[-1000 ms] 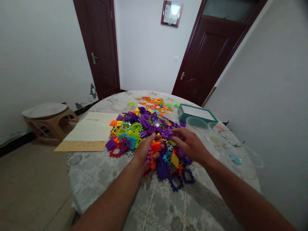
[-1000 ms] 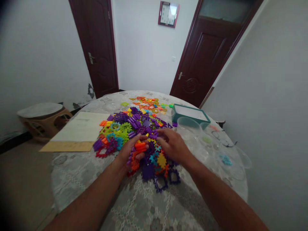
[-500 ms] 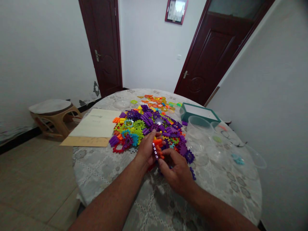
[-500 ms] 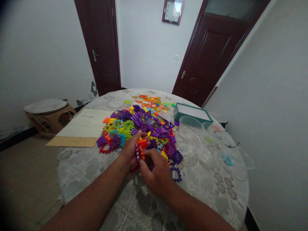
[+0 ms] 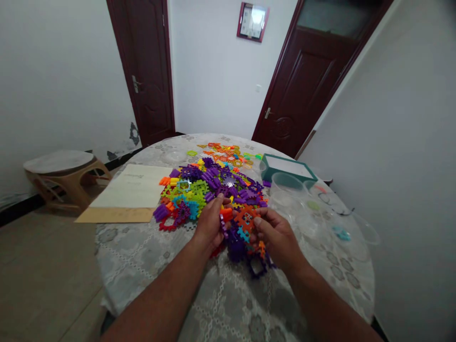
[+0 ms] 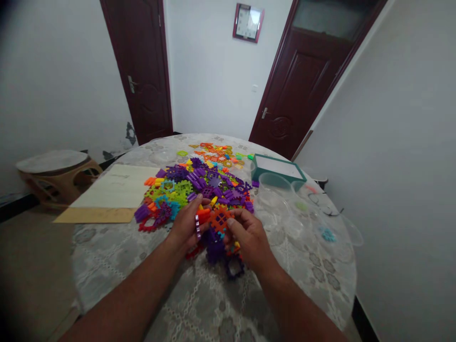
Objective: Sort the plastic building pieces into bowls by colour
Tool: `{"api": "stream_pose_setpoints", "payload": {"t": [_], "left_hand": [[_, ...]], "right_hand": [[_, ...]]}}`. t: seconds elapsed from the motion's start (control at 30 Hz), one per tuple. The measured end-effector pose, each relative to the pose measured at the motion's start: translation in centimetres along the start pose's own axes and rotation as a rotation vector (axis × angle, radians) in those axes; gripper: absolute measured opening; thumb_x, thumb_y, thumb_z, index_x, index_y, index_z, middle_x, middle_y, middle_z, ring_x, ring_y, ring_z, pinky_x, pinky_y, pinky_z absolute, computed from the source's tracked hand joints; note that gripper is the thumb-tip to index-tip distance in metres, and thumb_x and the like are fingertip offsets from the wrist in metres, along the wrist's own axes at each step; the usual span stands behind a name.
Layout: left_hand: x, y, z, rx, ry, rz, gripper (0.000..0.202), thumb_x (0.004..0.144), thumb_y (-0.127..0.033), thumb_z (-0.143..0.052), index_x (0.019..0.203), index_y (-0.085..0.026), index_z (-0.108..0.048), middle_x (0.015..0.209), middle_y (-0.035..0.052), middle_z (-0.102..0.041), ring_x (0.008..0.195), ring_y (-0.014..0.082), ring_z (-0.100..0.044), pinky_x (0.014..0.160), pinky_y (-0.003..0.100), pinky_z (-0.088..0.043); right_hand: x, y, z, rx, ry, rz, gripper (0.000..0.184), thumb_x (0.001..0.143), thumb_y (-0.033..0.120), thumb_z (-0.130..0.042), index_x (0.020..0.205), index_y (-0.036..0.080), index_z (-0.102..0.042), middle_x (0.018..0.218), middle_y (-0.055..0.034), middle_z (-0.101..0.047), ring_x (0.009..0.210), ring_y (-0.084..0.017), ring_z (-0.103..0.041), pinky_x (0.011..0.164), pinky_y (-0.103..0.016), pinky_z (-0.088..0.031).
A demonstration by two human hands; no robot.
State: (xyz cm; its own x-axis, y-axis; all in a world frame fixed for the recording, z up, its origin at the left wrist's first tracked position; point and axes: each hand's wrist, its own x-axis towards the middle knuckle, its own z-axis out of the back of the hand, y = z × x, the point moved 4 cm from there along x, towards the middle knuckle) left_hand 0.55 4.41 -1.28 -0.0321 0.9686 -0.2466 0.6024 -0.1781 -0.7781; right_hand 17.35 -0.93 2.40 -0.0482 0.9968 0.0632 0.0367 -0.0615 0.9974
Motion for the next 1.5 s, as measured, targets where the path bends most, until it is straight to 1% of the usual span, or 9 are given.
{"api": "stream_pose_setpoints", "payload": {"t": [0.13, 0.2, 0.3, 0.4, 0.7, 0.93, 1.03, 1.23, 1.5], "left_hand": [[0.0, -0.2, -0.3, -0.015, 0.054, 0.017, 0.038, 0.089, -0.05, -0.073, 0.096, -0.014, -0.066, 0.085, 0.0067, -0.067, 0.064, 0.0147, -0.069, 0.034, 0.015, -0.03], [0.0, -0.3, -0.3, 0.0, 0.06, 0.018, 0.04, 0.089, -0.052, -0.073, 0.096, -0.014, -0.066, 0.085, 0.0075, -0.067, 0.065, 0.0151, -0.07, 0.034, 0.015, -0.032], [-0.1, -0.2, -0.4, 0.029, 0.077, 0.026, 0.043, 0.088, -0.055, -0.073, 0.098, -0.014, -0.067, 0.082, 0.0079, -0.068, 0.059, 0.0134, -0.066, 0.035, 0.015, -0.033], [0.0, 0.0, -0.4, 0.061, 0.095, 0.035, 0.046, 0.086, -0.058, -0.075, 0.1, -0.014, -0.067, 0.083, 0.0082, -0.069, 0.054, 0.011, -0.062, 0.035, 0.015, -0.035], [-0.2, 0.1, -0.7, 0.127, 0.142, 0.034, 0.049, 0.086, -0.062, -0.074, 0.099, -0.015, -0.068, 0.081, 0.008, -0.068, 0.062, 0.013, -0.065, 0.038, 0.013, -0.038], [-0.6, 0.0, -1.0, 0.125, 0.169, 0.053, 0.048, 0.086, -0.06, -0.075, 0.098, -0.014, -0.068, 0.079, 0.0077, -0.068, 0.055, 0.0111, -0.061, 0.037, 0.014, -0.037], [-0.6, 0.1, -1.1, 0.12, 0.175, 0.071, 0.048, 0.088, -0.06, -0.073, 0.098, -0.013, -0.067, 0.077, 0.0068, -0.068, 0.046, 0.0067, -0.052, 0.036, 0.014, -0.037], [-0.2, 0.4, -0.6, 0.124, 0.161, 0.064, 0.049, 0.087, -0.062, -0.073, 0.1, -0.015, -0.068, 0.083, 0.0081, -0.07, 0.054, 0.01, -0.061, 0.037, 0.014, -0.036], [-0.5, 0.4, -0.8, 0.09, 0.159, 0.042, 0.054, 0.086, -0.066, -0.072, 0.098, -0.014, -0.066, 0.08, 0.0103, -0.071, 0.057, 0.0128, -0.064, 0.037, 0.015, -0.035]], "right_hand": [[0.9, 4.1, 6.4, -0.522, -0.392, 0.401, 0.036, 0.091, 0.042, -0.071, 0.12, 0.022, -0.071, 0.097, -0.0054, -0.076, 0.077, -0.019, -0.07, 0.07, -0.032, -0.057], [1.3, 5.0, 9.8, -0.684, -0.573, 0.477, 0.036, 0.092, 0.042, -0.068, 0.121, 0.021, -0.073, 0.104, -0.0081, -0.078, 0.082, -0.021, -0.071, 0.078, -0.036, -0.057], [1.9, 5.1, 13.3, -0.853, -0.66, 0.488, 0.035, 0.094, 0.041, -0.062, 0.118, 0.019, -0.076, 0.104, -0.0102, -0.079, 0.086, -0.025, -0.072, 0.086, -0.041, -0.056], [2.4, 4.8, 14.7, -0.965, -0.629, 0.496, 0.034, 0.095, 0.037, -0.058, 0.117, 0.019, -0.077, 0.107, -0.0111, -0.079, 0.092, -0.026, -0.073, 0.091, -0.041, -0.055], [3.7, 2.2, 14.6, -1.276, -0.324, 0.419, 0.031, 0.099, 0.026, -0.051, 0.115, 0.017, -0.076, 0.114, -0.0135, -0.079, 0.105, -0.028, -0.072, 0.1, -0.042, -0.052], [4.3, 1.1, 15.6, -1.432, -0.342, 0.367, 0.032, 0.1, 0.02, -0.05, 0.119, 0.016, -0.074, 0.112, -0.0145, -0.078, 0.104, -0.029, -0.069, 0.099, -0.041, -0.051], [3.6, 2.1, 15.0, -1.377, -0.315, 0.399, 0.028, 0.1, 0.021, -0.051, 0.114, 0.016, -0.075, 0.111, -0.0142, -0.078, 0.105, -0.028, -0.069, 0.1, -0.042, -0.05], [2.4, 2.0, 11.8, -1.232, 0.102, 0.36, 0.024, 0.094, 0.034, -0.068, 0.113, 0.023, -0.075, 0.11, -0.0092, -0.078, 0.103, -0.025, -0.07, 0.094, -0.039, -0.053], [3.0, 0.7, 11.3, -1.158, 0.204, 0.305, 0.019, 0.096, 0.03, -0.057, 0.095, 0.022, -0.075, 0.087, -0.005, -0.076, 0.077, -0.02, -0.068, 0.075, -0.031, -0.052]]}}
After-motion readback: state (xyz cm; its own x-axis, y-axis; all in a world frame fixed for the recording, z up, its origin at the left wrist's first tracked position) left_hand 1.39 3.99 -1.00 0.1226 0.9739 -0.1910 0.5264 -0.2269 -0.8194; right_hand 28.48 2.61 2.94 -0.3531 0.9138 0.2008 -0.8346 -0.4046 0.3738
